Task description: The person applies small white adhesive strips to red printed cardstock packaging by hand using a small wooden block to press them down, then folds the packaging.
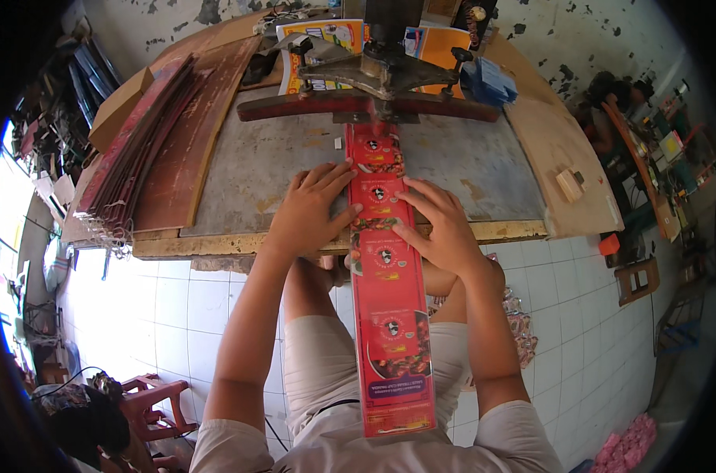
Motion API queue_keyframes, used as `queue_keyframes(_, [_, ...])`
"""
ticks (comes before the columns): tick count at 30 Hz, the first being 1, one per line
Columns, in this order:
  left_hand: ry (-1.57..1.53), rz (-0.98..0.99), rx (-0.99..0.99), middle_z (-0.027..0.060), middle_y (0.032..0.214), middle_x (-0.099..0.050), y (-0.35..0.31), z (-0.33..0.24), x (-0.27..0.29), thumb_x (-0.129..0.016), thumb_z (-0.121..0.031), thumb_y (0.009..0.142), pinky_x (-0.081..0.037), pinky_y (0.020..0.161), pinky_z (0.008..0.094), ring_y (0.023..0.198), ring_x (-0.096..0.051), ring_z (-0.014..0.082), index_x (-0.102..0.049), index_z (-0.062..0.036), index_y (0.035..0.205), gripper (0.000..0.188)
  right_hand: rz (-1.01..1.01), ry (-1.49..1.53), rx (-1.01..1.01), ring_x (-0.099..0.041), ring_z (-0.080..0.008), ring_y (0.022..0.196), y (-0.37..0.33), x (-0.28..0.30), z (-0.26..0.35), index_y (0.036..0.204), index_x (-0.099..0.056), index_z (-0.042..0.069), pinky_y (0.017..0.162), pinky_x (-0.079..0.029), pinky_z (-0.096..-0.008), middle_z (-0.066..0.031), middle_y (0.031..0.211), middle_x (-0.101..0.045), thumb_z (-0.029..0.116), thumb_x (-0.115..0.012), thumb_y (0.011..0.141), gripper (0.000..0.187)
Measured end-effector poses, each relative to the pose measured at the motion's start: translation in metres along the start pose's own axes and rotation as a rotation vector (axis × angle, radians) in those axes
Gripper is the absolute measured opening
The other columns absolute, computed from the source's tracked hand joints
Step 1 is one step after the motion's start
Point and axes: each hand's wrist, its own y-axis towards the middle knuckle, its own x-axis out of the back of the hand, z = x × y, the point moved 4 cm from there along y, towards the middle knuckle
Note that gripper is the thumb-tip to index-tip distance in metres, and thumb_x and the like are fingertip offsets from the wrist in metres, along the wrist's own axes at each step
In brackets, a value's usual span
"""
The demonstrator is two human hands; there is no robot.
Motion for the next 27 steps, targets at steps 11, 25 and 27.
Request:
queue_keyframes(11, [0.002,-0.023,-0.007,0.0113,0.158,-0.067,0.0001,-0.0044,0.0058,-0.083,-0.033,0.095,-0.043,0.124,0.0520,0.148,-0.058,0.0341,-0.070,-0.0042,0.148,0.062,-0.044,0.017,-0.029,-0.053,-0.0331,0.152,-0.0017,-0.0038,-0.0013,0.145,-0.073,0.008,0.124,-0.041,-0.0507,-0.0107,0.162,-0.061,0.040,-0.081,0.099,0.056])
queue_keyframes(25, [0.016,-0.019,0.002,0.0097,0.158,-0.067,0.0017,-0.0040,0.0035,-0.082,-0.036,0.096,-0.042,0.125,0.0514,0.148,-0.058,0.0338,-0.070,-0.0052,0.149,0.063,-0.037,0.020,-0.047,-0.054,-0.0329,0.151,0.0015,-0.0022,-0.0005,0.143,-0.073,0.006,0.125,-0.040,-0.0506,-0.0121,0.162,-0.061,0.038,-0.082,0.099,0.055])
queue_keyframes(27, [0.016,-0.019,0.005,0.0095,0.158,-0.067,0.0021,-0.0038,0.0036,-0.082,-0.036,0.096,-0.042,0.125,0.0513,0.148,-0.058,0.0338,-0.070,-0.0053,0.149,0.063,-0.036,0.021,-0.048,-0.053,-0.0329,0.151,0.0014,-0.0017,-0.0006,0.143,-0.073,0.006,0.125,-0.039,-0.0506,-0.0119,0.162,-0.061,0.038,-0.082,0.099,0.055])
